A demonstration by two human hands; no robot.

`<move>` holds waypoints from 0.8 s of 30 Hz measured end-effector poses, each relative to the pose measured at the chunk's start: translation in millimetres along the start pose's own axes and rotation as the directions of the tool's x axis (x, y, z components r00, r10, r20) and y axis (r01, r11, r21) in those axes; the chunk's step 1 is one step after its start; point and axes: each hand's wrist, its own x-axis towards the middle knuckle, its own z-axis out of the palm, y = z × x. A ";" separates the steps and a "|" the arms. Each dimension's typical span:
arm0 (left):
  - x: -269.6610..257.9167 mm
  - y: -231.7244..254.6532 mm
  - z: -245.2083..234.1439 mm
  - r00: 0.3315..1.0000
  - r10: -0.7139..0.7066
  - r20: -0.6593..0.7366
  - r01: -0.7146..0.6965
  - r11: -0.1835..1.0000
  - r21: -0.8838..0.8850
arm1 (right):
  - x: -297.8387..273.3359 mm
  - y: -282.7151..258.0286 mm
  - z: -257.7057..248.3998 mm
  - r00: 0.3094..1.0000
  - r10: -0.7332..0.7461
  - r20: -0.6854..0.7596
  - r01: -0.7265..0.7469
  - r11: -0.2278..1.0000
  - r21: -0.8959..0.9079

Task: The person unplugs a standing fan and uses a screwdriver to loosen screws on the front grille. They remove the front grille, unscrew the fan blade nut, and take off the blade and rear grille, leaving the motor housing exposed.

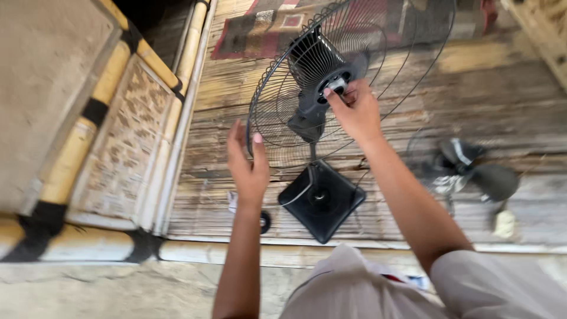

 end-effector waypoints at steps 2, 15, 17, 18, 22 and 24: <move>0.1 -10.1 6.5 0.999 -0.035 0.027 0.034 0.998 0.060 | -0.9 -11.0 -1.9 0.999 0.045 -0.010 -0.046 0.993 -0.109; 4.5 -41.4 -2.9 0.994 -0.113 0.007 0.111 0.987 0.120 | -14.6 -47.1 3.4 0.998 -0.051 -0.043 0.030 0.917 -0.399; 3.3 -40.3 -2.8 0.993 -0.121 0.018 0.110 0.949 0.294 | -11.9 -43.6 0.9 0.998 -0.053 -0.029 0.036 0.908 -0.418; 1.0 -37.7 -2.8 0.997 -0.074 0.016 0.066 0.952 0.298 | -11.1 -41.7 0.3 0.998 -0.054 -0.018 0.042 0.903 -0.427; -2.8 -21.7 2.9 0.999 0.034 0.022 -0.039 0.961 0.274 | -5.8 -34.4 -7.3 0.999 0.031 0.021 -0.020 0.924 -0.382; -4.1 -17.9 5.6 0.999 0.033 0.020 -0.037 0.968 0.248 | -2.0 -30.9 -10.7 0.994 0.102 0.050 -0.076 0.924 -0.375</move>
